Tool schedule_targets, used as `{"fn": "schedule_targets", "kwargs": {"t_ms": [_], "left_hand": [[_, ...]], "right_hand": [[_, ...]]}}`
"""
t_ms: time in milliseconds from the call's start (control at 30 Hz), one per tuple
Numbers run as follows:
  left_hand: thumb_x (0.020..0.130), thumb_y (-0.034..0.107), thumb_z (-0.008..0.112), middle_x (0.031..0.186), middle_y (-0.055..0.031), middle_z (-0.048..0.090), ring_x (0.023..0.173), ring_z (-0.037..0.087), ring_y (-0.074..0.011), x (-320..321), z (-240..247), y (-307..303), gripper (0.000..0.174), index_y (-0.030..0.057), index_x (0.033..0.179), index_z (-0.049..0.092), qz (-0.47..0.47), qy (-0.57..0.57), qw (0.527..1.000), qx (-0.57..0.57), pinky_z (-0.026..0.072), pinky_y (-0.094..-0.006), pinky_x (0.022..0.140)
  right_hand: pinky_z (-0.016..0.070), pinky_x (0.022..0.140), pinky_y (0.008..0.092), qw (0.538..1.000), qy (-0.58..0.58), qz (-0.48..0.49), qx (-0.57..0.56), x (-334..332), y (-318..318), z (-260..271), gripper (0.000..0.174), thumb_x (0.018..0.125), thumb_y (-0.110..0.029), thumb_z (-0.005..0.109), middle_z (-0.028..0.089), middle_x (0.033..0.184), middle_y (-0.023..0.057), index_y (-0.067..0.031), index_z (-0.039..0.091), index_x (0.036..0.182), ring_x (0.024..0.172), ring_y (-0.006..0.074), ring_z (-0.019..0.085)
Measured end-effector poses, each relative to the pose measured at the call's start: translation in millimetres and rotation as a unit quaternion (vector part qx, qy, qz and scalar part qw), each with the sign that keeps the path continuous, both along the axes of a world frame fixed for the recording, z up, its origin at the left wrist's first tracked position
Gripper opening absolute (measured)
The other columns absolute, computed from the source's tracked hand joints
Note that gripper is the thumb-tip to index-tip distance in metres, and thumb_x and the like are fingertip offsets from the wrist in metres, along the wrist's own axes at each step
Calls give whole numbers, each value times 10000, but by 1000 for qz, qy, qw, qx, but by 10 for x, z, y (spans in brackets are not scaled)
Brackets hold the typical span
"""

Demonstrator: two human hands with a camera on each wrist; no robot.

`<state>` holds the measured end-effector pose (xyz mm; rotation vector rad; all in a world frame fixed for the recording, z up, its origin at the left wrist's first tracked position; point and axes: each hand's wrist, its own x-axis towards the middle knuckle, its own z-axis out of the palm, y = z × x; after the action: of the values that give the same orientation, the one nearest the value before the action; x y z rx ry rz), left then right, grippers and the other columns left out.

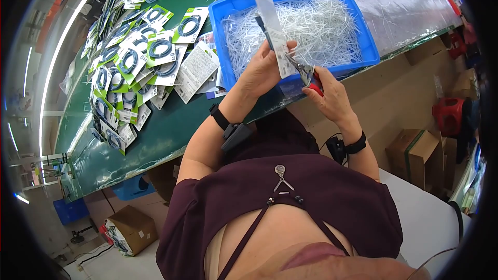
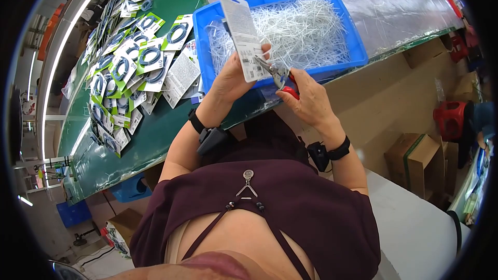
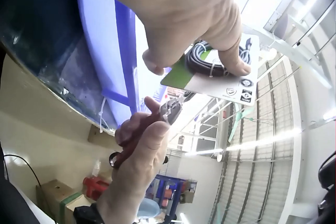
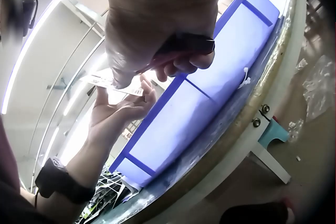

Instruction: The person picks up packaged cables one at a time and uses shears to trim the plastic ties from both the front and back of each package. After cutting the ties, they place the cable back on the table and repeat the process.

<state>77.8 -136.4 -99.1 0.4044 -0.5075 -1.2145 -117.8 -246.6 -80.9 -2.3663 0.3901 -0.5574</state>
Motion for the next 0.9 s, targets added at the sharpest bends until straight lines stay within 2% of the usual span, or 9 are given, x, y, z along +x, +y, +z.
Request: {"fn": "schedule_targets", "kwargs": {"t_ms": [67,167,200,300,333,433,733,833,900], "left_hand": [[828,248,747,1320,-72,506,1190,518,-207,40,-35,-30,703,86,1393,361,-6,-10,1000,-4,461,-421,986],[868,111,694,1269,-72,549,1146,551,-195,16,71,-30,545,81,1335,415,90,-93,992,-3,491,-363,939],[868,111,694,1269,-72,549,1146,551,-195,39,81,-30,545,81,1335,415,93,-93,991,-7,491,-363,939],[907,35,618,1207,-72,584,1098,582,-182,134,148,7,411,77,1282,454,144,-108,979,93,514,-338,899],[907,35,618,1207,-72,584,1098,582,-182,116,164,12,411,77,1282,454,144,-106,980,92,514,-338,899],[946,54,570,1166,-66,601,1070,603,-177,37,220,42,304,73,1237,481,207,-95,970,83,526,-339,891],[984,96,518,1159,-64,598,1064,600,-164,-86,364,123,296,74,1267,435,252,-75,963,61,520,-314,875],[974,67,527,1207,-66,570,1087,577,-154,-55,335,181,327,73,1280,411,266,-187,927,187,491,-297,899],[968,58,536,1212,-64,564,1093,571,-152,-103,331,165,341,71,1283,407,281,-196,926,155,482,-296,909]], "right_hand": [[479,792,396,1000,1,1,3,-14,-18,-19,547,874,-390,654,584,1057,207,-15,484,1235,907,395,585],[479,787,392,998,33,-15,49,-44,-23,-34,539,887,-397,641,590,1056,200,0,490,1219,888,378,588],[479,787,392,998,33,-13,45,-54,-38,-16,539,887,-397,641,590,1056,200,0,490,1219,888,378,588],[481,774,389,996,-11,-62,58,-83,-63,56,551,890,-417,635,597,1048,181,18,501,1201,882,355,589],[481,774,389,996,-9,-63,56,-86,-73,92,551,890,-417,635,597,1048,181,18,501,1201,882,355,589],[484,767,389,984,-55,-166,-32,-76,-101,232,573,856,-401,680,600,1013,162,25,510,1199,875,314,591],[478,782,397,959,-9,-150,-241,4,45,305,599,756,-321,774,587,939,113,-23,548,1223,856,275,579],[473,774,393,944,-33,-156,-290,11,58,381,608,735,-319,783,588,940,95,-43,560,1228,857,277,576],[472,770,392,944,-25,-151,-294,23,34,396,610,730,-318,785,589,938,93,-47,562,1229,859,275,577]]}}
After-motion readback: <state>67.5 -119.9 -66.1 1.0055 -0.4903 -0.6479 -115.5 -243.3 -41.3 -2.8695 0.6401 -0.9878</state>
